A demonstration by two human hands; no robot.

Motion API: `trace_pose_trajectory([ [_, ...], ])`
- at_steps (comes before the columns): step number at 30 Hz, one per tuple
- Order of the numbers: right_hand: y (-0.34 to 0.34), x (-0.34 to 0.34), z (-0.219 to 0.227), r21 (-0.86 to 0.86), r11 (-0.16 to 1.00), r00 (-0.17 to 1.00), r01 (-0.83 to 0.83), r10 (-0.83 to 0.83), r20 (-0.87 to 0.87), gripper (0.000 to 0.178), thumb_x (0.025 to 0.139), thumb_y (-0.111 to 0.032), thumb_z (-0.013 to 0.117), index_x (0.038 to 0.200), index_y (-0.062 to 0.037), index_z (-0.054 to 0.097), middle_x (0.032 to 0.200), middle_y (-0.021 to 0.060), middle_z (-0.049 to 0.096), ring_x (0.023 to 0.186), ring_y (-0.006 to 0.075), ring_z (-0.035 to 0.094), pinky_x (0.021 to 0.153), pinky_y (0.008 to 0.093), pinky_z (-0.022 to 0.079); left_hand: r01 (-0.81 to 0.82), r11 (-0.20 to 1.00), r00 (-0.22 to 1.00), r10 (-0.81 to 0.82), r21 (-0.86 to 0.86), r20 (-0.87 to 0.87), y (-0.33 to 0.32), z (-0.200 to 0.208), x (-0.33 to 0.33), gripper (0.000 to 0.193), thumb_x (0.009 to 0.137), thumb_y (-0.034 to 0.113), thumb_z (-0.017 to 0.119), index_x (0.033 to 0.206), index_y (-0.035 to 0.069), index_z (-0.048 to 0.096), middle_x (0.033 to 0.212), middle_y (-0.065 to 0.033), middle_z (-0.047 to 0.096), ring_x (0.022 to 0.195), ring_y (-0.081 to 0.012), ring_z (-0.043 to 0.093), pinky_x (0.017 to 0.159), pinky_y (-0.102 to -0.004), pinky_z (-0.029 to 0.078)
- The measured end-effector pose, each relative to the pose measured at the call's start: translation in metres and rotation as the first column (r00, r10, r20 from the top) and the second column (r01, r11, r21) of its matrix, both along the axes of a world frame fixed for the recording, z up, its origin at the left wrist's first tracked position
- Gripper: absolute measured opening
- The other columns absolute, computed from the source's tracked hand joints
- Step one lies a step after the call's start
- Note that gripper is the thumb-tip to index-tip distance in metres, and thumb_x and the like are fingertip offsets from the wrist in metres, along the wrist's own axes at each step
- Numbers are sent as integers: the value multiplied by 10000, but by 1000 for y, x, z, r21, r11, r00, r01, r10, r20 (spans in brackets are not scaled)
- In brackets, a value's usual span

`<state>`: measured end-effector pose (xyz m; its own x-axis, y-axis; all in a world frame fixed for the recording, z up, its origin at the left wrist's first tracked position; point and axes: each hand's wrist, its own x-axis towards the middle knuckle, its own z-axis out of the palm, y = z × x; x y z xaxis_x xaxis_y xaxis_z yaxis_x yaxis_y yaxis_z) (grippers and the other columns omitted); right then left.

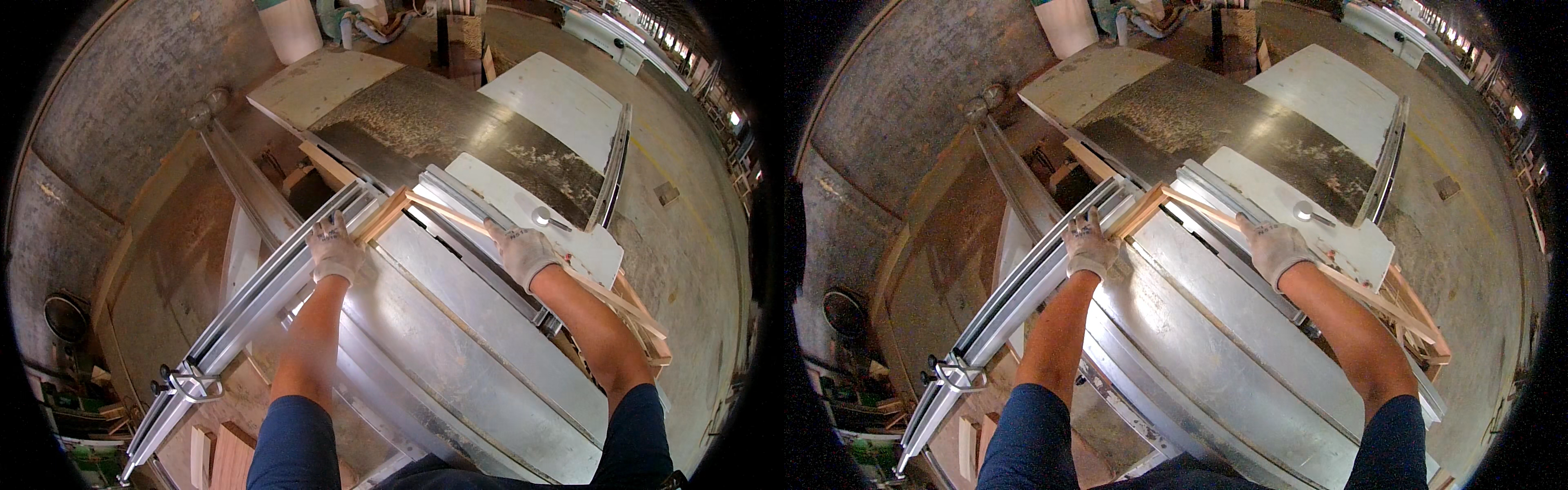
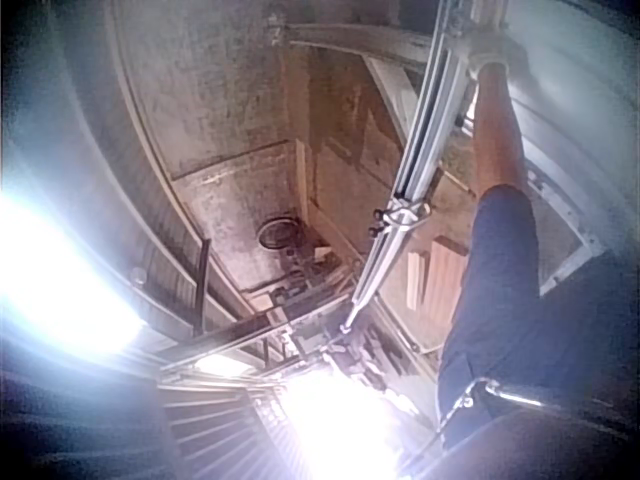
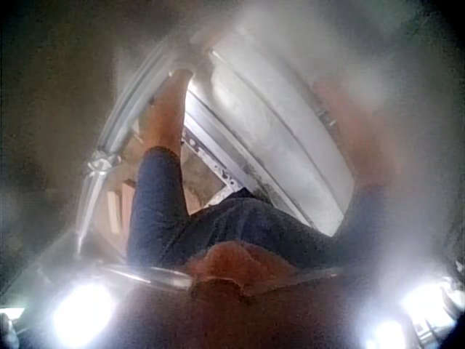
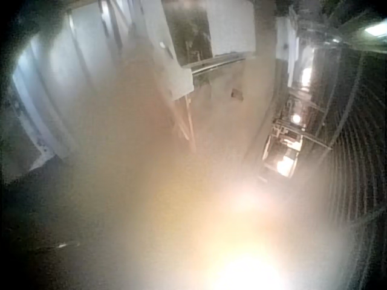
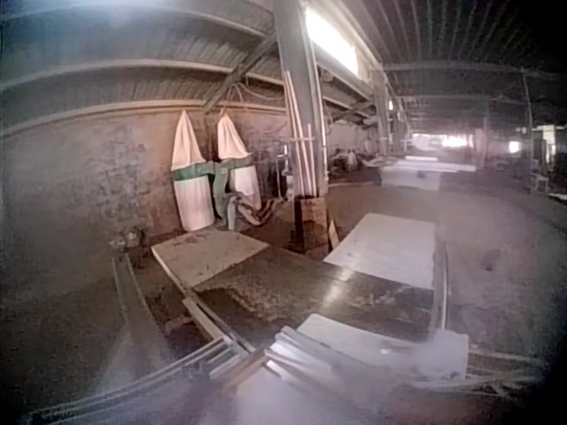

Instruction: The person uses a table saw to cut small wooden blocks from longer planks. They repeatedly feed the wood through the saw, collect the cut pieces, and occasionally inspect them before continuing the cutting process.

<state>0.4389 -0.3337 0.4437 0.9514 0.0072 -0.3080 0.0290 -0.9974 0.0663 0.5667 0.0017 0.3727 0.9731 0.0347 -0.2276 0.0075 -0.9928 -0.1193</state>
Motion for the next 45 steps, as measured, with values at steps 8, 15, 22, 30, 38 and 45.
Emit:
trace_pose_trajectory([
  [8, 6, 10, 3, -17, 1000, 1000, -23, 23, -11, 605, 1054, -102, 428, 1653, -188, 412, 1287, 158, 715, 1144, 310, 731, 961, 429, 600, 2, 999, 1000, -2, 42, -18, 6, -11, 9, 956, 1020, 653, 535, 1742, 148, 165, 1776, -191, 242, 1646, -356, 201, 1305, -526, 196],
  [15, 17, 15, 14, -32, 999, 999, 1, -2, -32, 584, 1070, -116, 428, 1650, -182, 416, 1267, 149, 724, 1128, 299, 733, 950, 422, 601, -3, 1000, 999, 3, 10, 32, 11, -18, 14, 955, 1002, 638, 588, 1733, 150, 212, 1748, -198, 297, 1626, -350, 252, 1298, -503, 225],
  [22, 14, 21, 8, -21, 999, 999, -35, 35, 10, 555, 1083, -136, 429, 1635, -184, 447, 1190, 151, 751, 1062, 317, 752, 909, 437, 613, -2, 1000, 999, 2, -2, 48, 11, -10, 14, 954, 990, 597, 641, 1727, 145, 238, 1708, -208, 358, 1609, -358, 279, 1276, -498, 256],
  [30, 8, 31, -8, -73, 994, 996, -83, 85, 31, 545, 1087, -154, 428, 1629, -193, 459, 1163, 157, 766, 995, 328, 773, 860, 448, 627, 4, 999, 1000, -4, 33, 5, 13, -12, 20, 956, 1008, 611, 581, 1740, 141, 182, 1752, -224, 284, 1633, -372, 234, 1278, -494, 223],
  [38, 9, 38, -11, -55, 996, 995, -69, 73, 65, 590, 1022, -105, 495, 1602, -216, 486, 1125, 165, 767, 1012, 351, 766, 884, 472, 616, 6, 1000, 1000, -6, 20, -20, 19, -18, 27, 959, 1019, 642, 532, 1746, 147, 149, 1747, -228, 301, 1643, -374, 204, 1281, -486, 213],
  [45, 18, 42, 6, -101, 991, 996, -88, 89, 8, 554, 1080, -139, 421, 1633, -167, 446, 1223, 168, 758, 1067, 342, 762, 909, 460, 620, -7, 1000, 999, 8, 28, -39, 19, -15, 28, 972, 1017, 654, 530, 1748, 148, 140, 1752, -219, 296, 1652, -365, 181, 1290, -484, 198],
])
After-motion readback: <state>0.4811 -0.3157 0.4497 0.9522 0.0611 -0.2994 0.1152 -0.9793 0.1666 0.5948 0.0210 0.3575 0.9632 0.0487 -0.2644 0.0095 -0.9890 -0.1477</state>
